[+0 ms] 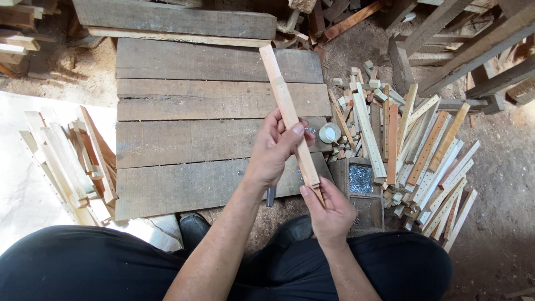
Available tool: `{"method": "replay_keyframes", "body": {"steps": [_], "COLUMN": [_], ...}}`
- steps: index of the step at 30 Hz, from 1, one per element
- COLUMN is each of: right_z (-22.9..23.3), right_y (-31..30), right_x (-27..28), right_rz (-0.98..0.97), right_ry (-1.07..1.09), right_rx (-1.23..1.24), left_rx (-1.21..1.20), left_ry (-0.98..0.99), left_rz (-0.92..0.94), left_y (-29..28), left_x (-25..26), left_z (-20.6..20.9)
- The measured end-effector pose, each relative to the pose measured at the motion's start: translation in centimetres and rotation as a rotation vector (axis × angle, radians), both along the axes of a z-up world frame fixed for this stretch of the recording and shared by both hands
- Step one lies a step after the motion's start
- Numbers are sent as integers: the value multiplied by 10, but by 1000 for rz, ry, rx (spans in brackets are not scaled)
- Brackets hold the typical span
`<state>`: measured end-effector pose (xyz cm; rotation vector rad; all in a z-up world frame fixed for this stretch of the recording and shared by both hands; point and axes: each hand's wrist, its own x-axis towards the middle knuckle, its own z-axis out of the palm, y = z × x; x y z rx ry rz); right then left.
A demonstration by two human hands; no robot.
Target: The person sits on the floor and uses a hammer to drive nails into small wooden slats. They repeatedly pick up nails, position them on the wood, and strike them with the hammer to secure them.
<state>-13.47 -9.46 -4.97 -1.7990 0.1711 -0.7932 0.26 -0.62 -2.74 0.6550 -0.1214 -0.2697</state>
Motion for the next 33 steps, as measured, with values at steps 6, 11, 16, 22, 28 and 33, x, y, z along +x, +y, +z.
{"method": "replay_keyframes", "body": {"steps": [6,11,16,22,28,33], "right_z": [17,15,14,11,11,12], "right_y": [9,4,4,6,-6,-11], "right_x": [10,12,12,12,2,15], "right_rz": [-145,-132,-131,-140,171,204], "right_ry": [-161,-202,-208,-184,21,443], "right_rx": [-258,-292,-292,-259,56,524], "left_rx": [-90,-65,-48,-27,28,176], "left_ry": [-66,-71,-86,-97,-129,-211], "left_rz": [-83,-81,-89,-77,-83,-190], "left_y": [10,8,7,7,5,9], "left_x": [-1,-2,-1,-1,5,-7], "left_z": [4,3,2,-2,-17,0]}}
